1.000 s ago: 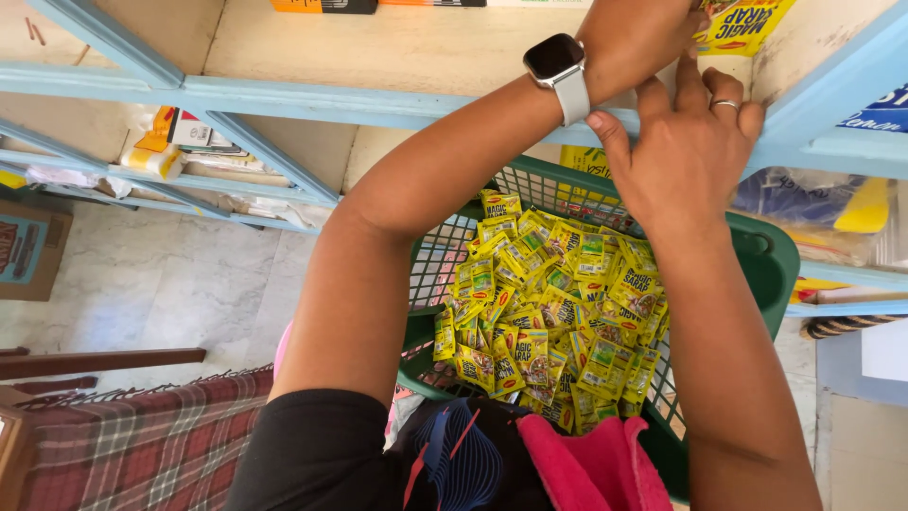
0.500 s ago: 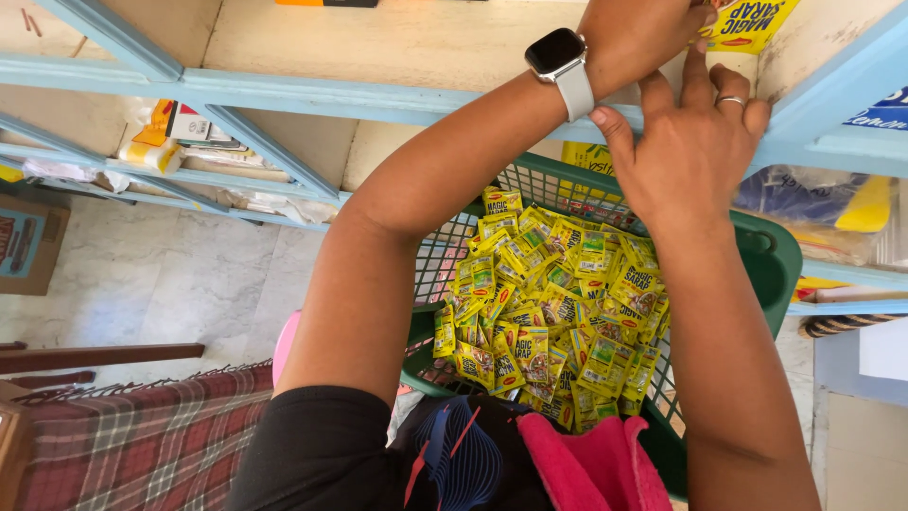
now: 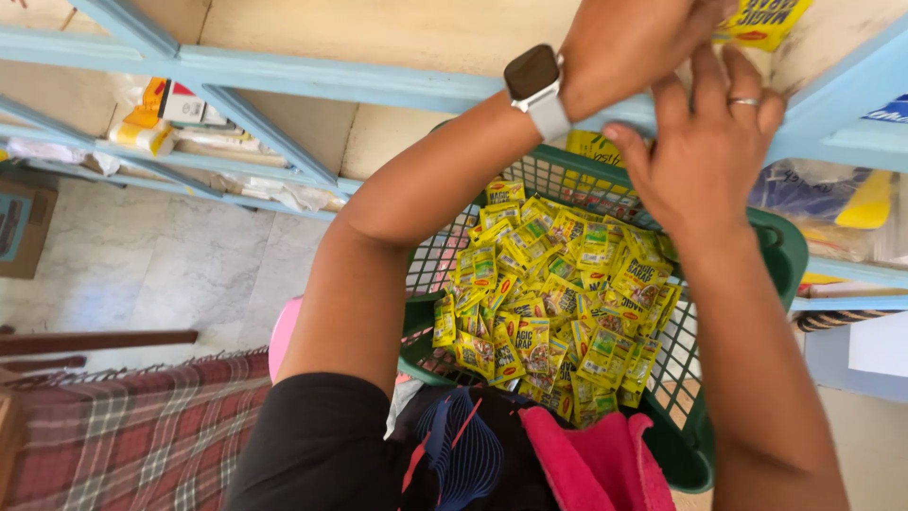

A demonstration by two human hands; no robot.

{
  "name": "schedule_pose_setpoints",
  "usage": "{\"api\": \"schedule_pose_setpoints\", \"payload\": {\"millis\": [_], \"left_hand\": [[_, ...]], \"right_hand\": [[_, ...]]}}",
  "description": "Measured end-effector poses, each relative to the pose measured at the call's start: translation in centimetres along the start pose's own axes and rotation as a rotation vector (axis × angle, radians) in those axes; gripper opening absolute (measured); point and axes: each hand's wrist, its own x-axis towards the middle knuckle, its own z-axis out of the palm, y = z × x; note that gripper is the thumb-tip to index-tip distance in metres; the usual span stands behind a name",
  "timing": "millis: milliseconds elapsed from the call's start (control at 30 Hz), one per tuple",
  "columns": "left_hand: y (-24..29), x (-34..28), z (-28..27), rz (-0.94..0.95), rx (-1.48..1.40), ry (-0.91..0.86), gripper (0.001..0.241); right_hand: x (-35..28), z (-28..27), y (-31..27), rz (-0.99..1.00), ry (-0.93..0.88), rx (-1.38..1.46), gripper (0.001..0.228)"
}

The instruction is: Organizing and placing seasoning packets from a basket onto grocery store shelves.

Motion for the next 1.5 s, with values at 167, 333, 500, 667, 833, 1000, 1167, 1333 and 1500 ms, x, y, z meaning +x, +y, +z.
{"api": "schedule_pose_setpoints", "payload": {"millis": [167,333,500,667,833,1000,1167,1333,1500], "left_hand": [[6.7,-6.7,-9.8,0.328,-0.365,0.158,0.023],[3.9,-12.8,-6.4,0.482,-0.363,-0.212,0.019],[-1.5,-17.6,0.6,0.318,-0.523,-0.481,0.017],[-3.9,-23.2,5.9,-0.096,-0.302,-0.901,0.027],[-3.9,-27.8,11.8,-0.146,-0.303,-0.819,0.041],[-5.4,-28.1,14.3,-0.261,-0.456,-0.854,0.031],[-6.2,-25.0,11.6,-0.358,-0.74,-0.723,0.023],[-4.2,-20.7,5.3,-0.631,-1.133,-0.769,0.02],[-4.5,-20.5,4.6,-0.335,-1.156,-0.821,0.019]], "right_hand": [[-3.5,-1.8,-0.7,-0.261,0.115,0.133,0.024],[-10.0,2.4,0.2,-0.226,-0.217,0.195,0.01],[-10.5,5.3,-0.1,-0.121,-0.816,0.147,0.037],[-12.0,6.2,0.5,0.069,-1.052,0.245,0.046],[-10.9,5.3,-0.5,0.09,-1.069,0.269,0.043],[-10.6,4.6,0.0,0.169,-1.164,0.228,0.043],[-10.0,4.2,-0.2,0.124,-1.084,0.21,0.074],[-8.3,3.6,-1.0,0.259,-1.027,0.368,0.124],[-7.9,3.0,-1.2,0.276,-0.907,0.473,0.123]]}}
